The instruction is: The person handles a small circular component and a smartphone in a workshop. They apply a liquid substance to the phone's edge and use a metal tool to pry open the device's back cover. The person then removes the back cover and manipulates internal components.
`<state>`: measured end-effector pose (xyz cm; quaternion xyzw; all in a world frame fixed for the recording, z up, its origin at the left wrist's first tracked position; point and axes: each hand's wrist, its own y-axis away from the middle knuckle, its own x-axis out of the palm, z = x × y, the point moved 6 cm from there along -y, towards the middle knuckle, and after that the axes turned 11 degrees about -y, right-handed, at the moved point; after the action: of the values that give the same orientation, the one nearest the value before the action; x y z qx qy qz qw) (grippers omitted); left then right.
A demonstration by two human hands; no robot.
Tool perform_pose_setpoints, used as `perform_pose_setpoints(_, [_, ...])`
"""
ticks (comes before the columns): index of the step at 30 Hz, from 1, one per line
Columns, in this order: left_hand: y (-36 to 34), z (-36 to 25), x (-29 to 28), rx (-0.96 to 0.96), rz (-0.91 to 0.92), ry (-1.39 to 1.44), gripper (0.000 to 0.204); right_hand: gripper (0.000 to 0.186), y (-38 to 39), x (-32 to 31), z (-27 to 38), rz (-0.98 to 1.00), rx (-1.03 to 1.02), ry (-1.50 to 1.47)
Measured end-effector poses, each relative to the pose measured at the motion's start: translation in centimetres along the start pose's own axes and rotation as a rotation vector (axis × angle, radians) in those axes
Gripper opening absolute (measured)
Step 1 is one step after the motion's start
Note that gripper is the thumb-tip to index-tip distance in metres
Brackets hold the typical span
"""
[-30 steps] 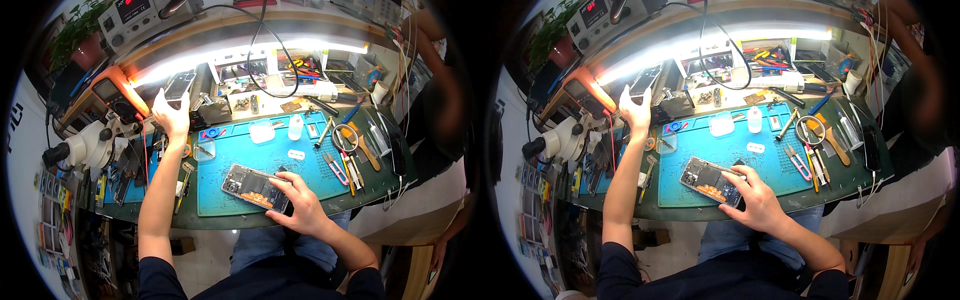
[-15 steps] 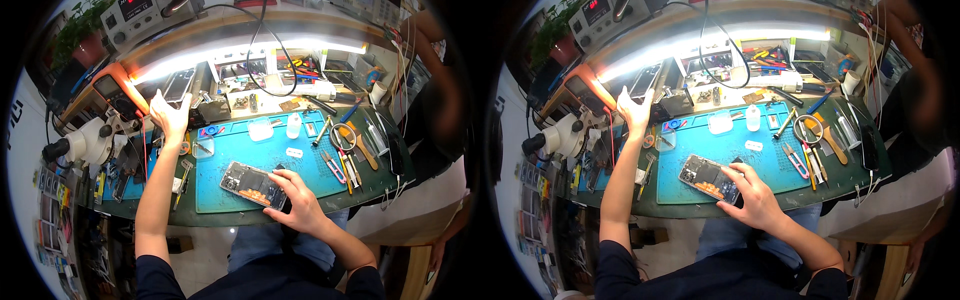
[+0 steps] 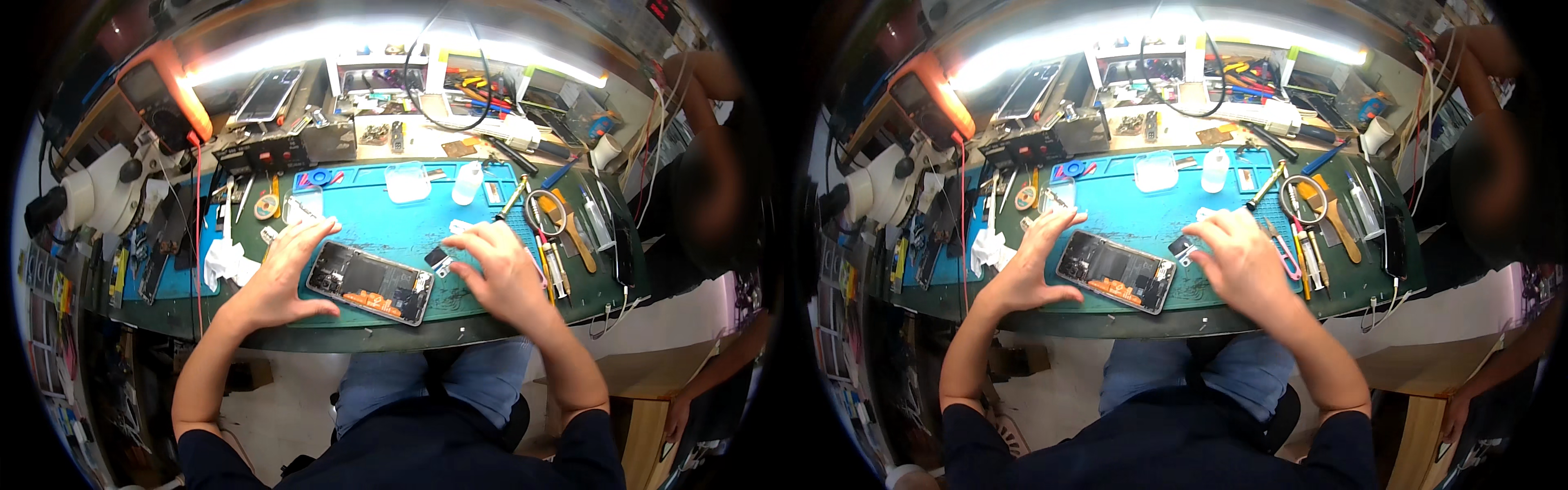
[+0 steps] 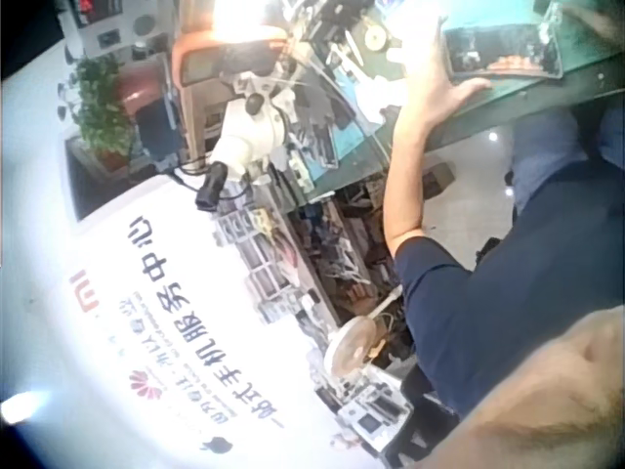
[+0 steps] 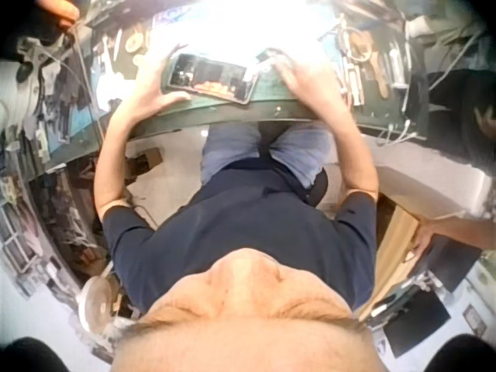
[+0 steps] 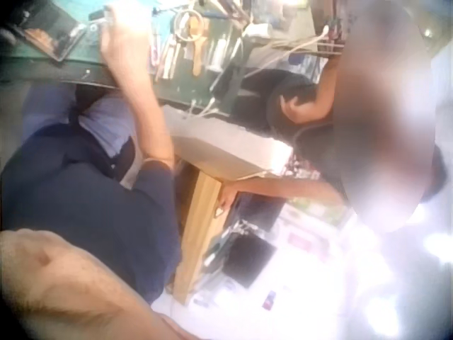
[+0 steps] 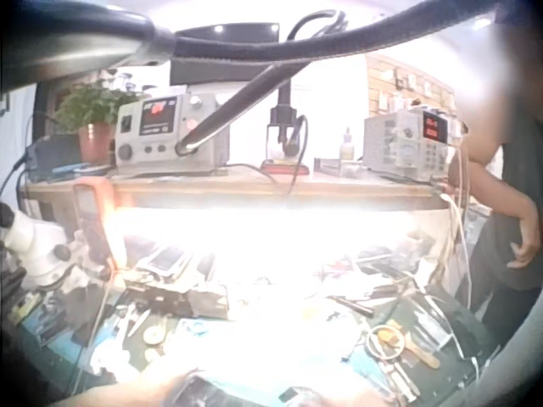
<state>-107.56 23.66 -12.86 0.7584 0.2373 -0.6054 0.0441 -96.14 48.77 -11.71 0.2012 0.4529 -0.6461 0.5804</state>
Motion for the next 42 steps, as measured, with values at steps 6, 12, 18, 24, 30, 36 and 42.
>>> perform_pose_setpoints(6, [-0.4, 1.5, 0.3, 0.038, 0.06, 0.105, 0.11, 0.035, -1.9, 1.2, -1.9, 0.416, 0.168, -0.024])
perform_pose_setpoints(12, [-0.4, 1.7, 0.1, 0.049, 0.003, 0.128, 0.107, 0.038, -3.1, 1.6, -1.0, 0.528, 0.227, -0.027])
perform_pose_setpoints(18, [-0.2, 1.4, 0.0, 0.055, -0.021, 0.101, 0.106, 0.028, -3.8, 1.7, -1.0, 0.519, 0.153, 0.099])
perform_pose_setpoints(24, [-0.2, 1.5, 0.1, 0.056, -0.026, 0.103, 0.108, 0.02, -2.3, 0.2, -4.8, 0.28, 0.528, -0.445])
perform_pose_setpoints(30, [-0.4, 0.4, -0.1, 0.071, -0.097, 0.008, 0.107, 0.027, 1.5, -5.8, -9.1, -0.091, 0.599, -0.442])
perform_pose_setpoints(36, [-1.8, -2.4, 0.3, 0.043, -0.188, -0.117, 0.108, 0.014, 3.5, -10.7, -8.8, -0.322, 0.459, 0.209])
perform_pose_setpoints(42, [-3.7, -3.3, 2.2, 0.039, -0.166, -0.124, 0.111, 0.042, -0.2, -7.2, -8.4, -0.156, 0.247, -0.004])
